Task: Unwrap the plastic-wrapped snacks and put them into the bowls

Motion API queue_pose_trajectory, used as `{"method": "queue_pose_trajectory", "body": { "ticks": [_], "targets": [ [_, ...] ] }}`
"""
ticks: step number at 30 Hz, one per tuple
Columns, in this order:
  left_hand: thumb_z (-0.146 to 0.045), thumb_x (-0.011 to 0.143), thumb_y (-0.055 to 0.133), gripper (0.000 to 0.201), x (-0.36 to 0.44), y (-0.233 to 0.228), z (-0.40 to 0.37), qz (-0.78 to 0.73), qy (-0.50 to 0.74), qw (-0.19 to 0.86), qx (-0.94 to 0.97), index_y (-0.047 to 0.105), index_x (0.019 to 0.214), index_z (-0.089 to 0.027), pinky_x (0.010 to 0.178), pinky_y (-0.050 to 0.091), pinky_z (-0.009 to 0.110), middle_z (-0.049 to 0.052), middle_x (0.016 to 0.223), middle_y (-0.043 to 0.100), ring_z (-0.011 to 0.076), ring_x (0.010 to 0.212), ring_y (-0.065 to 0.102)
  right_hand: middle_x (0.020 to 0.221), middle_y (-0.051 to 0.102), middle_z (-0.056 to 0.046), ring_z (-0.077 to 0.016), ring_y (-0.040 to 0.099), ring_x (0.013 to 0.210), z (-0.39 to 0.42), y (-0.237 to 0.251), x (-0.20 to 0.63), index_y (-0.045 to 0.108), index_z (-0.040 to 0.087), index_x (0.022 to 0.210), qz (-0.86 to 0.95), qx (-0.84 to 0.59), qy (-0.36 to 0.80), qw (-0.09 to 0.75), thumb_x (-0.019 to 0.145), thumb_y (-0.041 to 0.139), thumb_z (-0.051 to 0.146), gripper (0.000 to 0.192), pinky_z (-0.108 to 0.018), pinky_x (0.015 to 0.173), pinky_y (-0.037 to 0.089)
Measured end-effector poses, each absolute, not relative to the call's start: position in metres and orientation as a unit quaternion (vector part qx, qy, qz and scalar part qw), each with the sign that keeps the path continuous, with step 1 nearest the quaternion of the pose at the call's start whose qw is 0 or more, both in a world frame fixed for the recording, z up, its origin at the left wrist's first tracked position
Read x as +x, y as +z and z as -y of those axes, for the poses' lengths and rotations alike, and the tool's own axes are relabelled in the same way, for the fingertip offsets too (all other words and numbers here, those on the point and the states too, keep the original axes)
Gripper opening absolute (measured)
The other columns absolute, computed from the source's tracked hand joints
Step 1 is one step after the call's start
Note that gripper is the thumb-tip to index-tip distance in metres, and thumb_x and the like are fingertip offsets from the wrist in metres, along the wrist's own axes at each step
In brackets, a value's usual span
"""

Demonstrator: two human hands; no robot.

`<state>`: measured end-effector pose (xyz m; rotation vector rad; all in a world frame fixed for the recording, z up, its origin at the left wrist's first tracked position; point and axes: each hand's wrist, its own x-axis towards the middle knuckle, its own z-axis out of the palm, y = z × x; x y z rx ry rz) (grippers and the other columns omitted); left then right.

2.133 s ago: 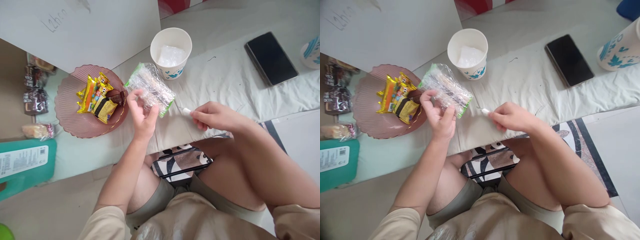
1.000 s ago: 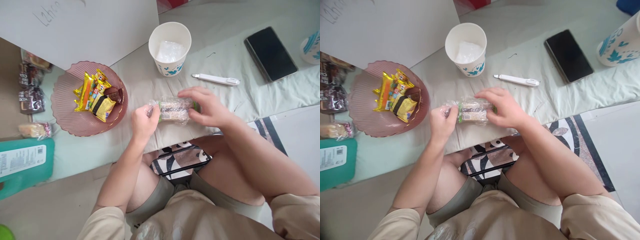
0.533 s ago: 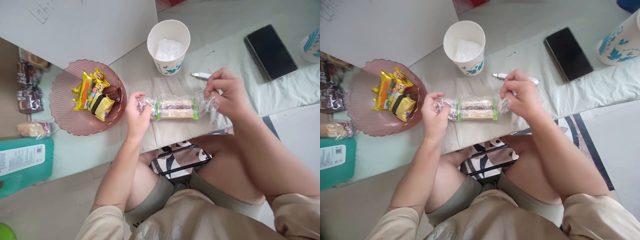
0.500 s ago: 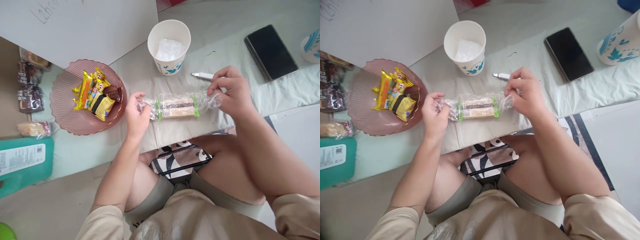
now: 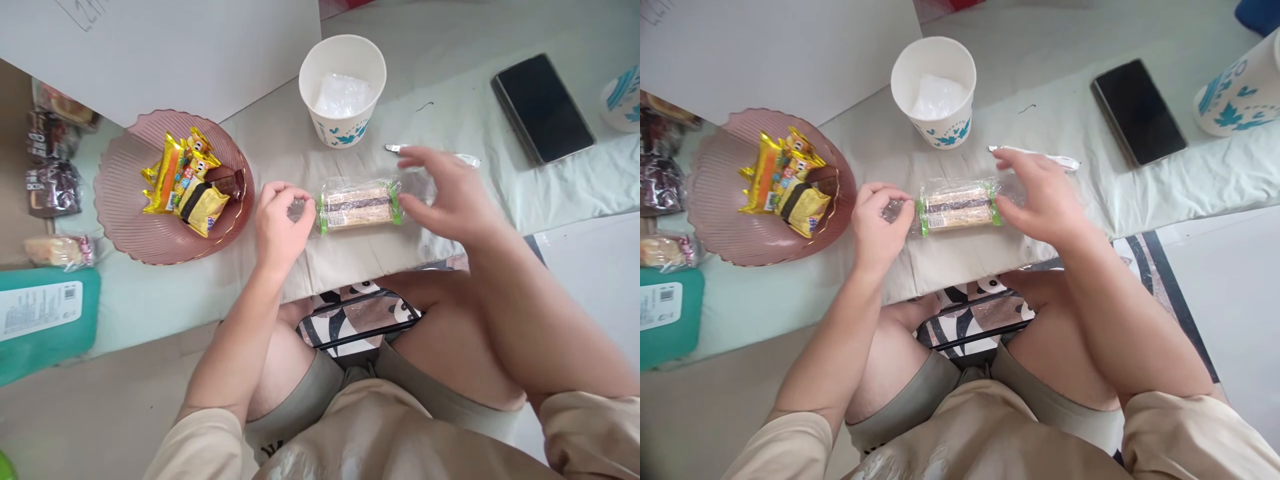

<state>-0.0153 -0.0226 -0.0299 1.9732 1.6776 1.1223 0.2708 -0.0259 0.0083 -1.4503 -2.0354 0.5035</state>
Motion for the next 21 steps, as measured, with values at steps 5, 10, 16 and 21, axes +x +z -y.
{"method": "queue_pose_trajectory", "body": {
  "ticks": [5, 10, 16, 21],
  "targets": [
    [-0.027, 0.092, 0.063, 0.008, -0.015, -0.019, 0.025, -0.526, 0.432, 0.116, 0.724, 0.066, 0.085, -0.023, 0.100, 0.055, 0.042, 0.004, 0.101, 0.071, 0.0218, 0.103, 0.068, 0.086, 0.069, -0.009, -0.0295, 0.066, 0.088, 0.025, 0.007, 0.269, 0.074, 0.029, 0.100, 0.768, -0.568, 0.154, 0.253, 0.090, 0.059, 0.026, 0.018, -0.052, 0.087, 0.056],
    [-0.026, 0.096, 0.054, 0.014, -0.014, -0.009, 0.035, -0.398, 0.511, 0.079, 0.758, 0.059, 0.083, -0.024, 0.086, 0.061, 0.039, 0.001, 0.083, 0.074, 0.0197, 0.089, 0.074, 0.113, 0.074, -0.009, -0.0299, 0.070, 0.106, 0.035, 0.015, 0.268, 0.068, 0.026, 0.087, 0.787, -0.544, 0.125, 0.263, 0.090, 0.052, 0.022, 0.017, -0.051, 0.096, 0.055],
    [-0.015, 0.086, 0.056, 0.012, -0.021, 0.004, 0.054, -0.328, 0.504, 0.109, 0.792, 0.055, 0.075, -0.021, 0.049, 0.045, 0.021, -0.003, 0.065, 0.066, 0.0092, 0.052, 0.059, 0.079, 0.074, -0.004, -0.0252, 0.072, 0.081, 0.051, 0.035, 0.268, 0.063, 0.025, 0.081, 0.831, -0.510, 0.087, 0.204, 0.088, 0.050, 0.015, 0.018, -0.054, 0.115, 0.044],
    [-0.010, 0.077, 0.054, 0.014, -0.031, 0.016, 0.069, -0.339, 0.395, 0.204, 0.829, 0.055, 0.069, -0.021, 0.044, 0.037, 0.021, -0.005, 0.057, 0.063, 0.0073, 0.043, 0.050, 0.062, 0.063, -0.005, -0.0281, 0.067, 0.073, 0.068, 0.050, 0.265, 0.076, 0.024, 0.099, 0.837, -0.532, 0.120, 0.050, 0.091, 0.048, 0.026, 0.030, -0.044, 0.082, 0.050]
  ]
}}
